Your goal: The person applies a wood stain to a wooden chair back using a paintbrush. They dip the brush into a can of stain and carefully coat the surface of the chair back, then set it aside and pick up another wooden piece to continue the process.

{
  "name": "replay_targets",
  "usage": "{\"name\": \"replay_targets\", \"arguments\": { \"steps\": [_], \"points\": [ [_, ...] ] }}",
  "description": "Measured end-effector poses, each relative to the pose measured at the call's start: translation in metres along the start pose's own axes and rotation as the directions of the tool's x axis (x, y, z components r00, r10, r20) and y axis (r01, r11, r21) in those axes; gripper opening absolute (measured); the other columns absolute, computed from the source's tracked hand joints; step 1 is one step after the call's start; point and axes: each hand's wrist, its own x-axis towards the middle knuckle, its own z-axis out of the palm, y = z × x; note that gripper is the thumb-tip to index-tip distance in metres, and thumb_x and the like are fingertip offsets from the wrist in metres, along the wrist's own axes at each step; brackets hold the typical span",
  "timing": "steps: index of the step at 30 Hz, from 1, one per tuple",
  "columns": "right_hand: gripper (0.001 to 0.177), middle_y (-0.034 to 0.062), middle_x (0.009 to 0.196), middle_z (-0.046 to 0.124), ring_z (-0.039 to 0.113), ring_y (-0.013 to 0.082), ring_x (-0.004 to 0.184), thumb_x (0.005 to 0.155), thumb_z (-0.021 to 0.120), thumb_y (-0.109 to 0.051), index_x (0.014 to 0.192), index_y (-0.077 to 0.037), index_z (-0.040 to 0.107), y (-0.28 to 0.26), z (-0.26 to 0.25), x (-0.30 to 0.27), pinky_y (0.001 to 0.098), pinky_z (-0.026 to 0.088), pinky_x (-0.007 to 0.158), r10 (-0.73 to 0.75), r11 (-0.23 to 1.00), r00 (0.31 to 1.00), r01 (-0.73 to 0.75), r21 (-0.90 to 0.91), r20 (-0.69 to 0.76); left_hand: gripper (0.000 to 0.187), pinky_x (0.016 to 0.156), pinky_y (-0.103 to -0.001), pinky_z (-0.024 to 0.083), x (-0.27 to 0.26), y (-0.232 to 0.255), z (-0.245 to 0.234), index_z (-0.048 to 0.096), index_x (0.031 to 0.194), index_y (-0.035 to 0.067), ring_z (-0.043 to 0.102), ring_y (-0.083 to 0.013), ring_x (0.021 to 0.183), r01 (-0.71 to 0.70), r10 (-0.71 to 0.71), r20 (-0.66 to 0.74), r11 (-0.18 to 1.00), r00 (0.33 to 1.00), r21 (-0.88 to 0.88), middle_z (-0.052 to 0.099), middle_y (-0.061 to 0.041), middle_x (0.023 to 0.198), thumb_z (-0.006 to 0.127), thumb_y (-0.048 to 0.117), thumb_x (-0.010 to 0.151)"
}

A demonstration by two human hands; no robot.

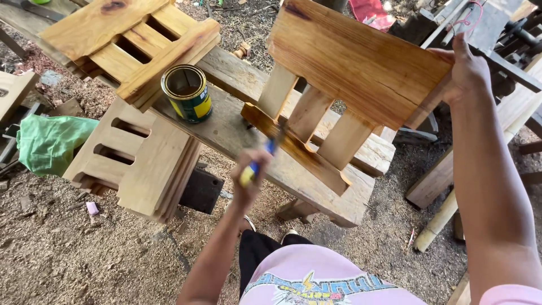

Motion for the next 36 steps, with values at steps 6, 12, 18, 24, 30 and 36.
{"name": "replay_targets", "arguments": {
  "steps": [6,12,18,24,30,36],
  "points": [
    [0.044,0.0052,0.106,0.083,0.071,0.0234,0.119,0.091,0.070,-0.062,0.108,-0.022,0.072,0.009,0.001,0.042,0.0705,0.035,0.108,-0.050,0.991,0.998,0.044,0.128,0.043,0.004,0.066,-0.033,0.064,-0.037,-0.023,0.034,0.069,0.103,0.012,0.070,-0.0182,0.083,0.003,-0.002,-0.009,0.990,1.000,0.138,0.071,-0.007,0.094,0.066,0.010,0.104],
    [0.062,0.0085,0.110,0.077,0.062,0.0278,0.120,0.091,0.054,-0.073,0.083,-0.018,0.082,-0.005,0.009,0.044,0.0754,0.039,0.106,-0.015,1.000,0.995,0.015,0.003,0.097,0.015,0.083,-0.038,0.065,-0.086,0.125,0.065,0.070,0.109,0.009,0.075,-0.0260,0.105,-0.084,0.104,0.174,0.989,0.979,-0.119,0.075,-0.013,0.106,0.072,0.003,0.096],
    [0.067,0.0102,0.123,0.078,0.056,0.0317,0.132,0.083,0.071,-0.063,0.123,-0.009,0.063,-0.014,0.023,0.052,0.0755,0.029,0.107,-0.043,0.999,0.999,0.043,0.030,-0.029,0.012,0.073,-0.032,0.070,-0.082,0.073,0.058,0.071,0.104,0.009,0.077,-0.0172,0.086,0.348,-0.411,0.066,0.665,0.909,-0.661,0.074,-0.011,0.095,0.067,0.020,0.106],
    [0.103,0.0241,0.154,0.038,0.030,0.0501,0.147,0.088,0.079,-0.060,0.152,-0.001,0.024,-0.039,0.034,-0.001,0.0782,0.035,0.107,0.002,0.997,0.996,-0.010,-0.082,-0.094,0.019,0.066,-0.028,0.063,-0.087,0.006,0.028,0.070,0.101,0.011,0.072,-0.0137,0.075,0.552,-0.622,-0.110,0.752,0.775,-0.361,0.075,-0.009,0.091,0.064,0.030,0.104],
    [0.100,0.0197,0.143,0.051,0.047,0.0441,0.135,0.083,0.076,-0.054,0.147,-0.003,0.020,-0.041,0.044,-0.007,0.0779,0.043,0.101,-0.032,0.998,0.999,0.034,0.059,-0.041,0.022,0.077,-0.029,0.067,-0.089,0.058,0.056,0.067,0.105,0.011,0.072,-0.0103,0.085,0.196,-0.264,-0.091,0.870,0.960,-0.453,0.074,-0.007,0.095,0.062,0.031,0.112],
    [0.065,0.0105,0.127,0.073,0.059,0.0319,0.126,0.095,0.072,-0.052,0.138,-0.009,0.050,-0.037,0.042,0.024,0.0801,0.042,0.096,-0.131,0.991,0.991,0.131,-0.011,0.024,0.019,0.066,-0.033,0.069,-0.117,0.108,0.064,0.071,0.105,0.009,0.077,-0.0161,0.080,0.450,-0.396,0.219,0.723,0.892,-0.525,0.076,-0.011,0.092,0.065,0.026,0.105]
  ]
}}
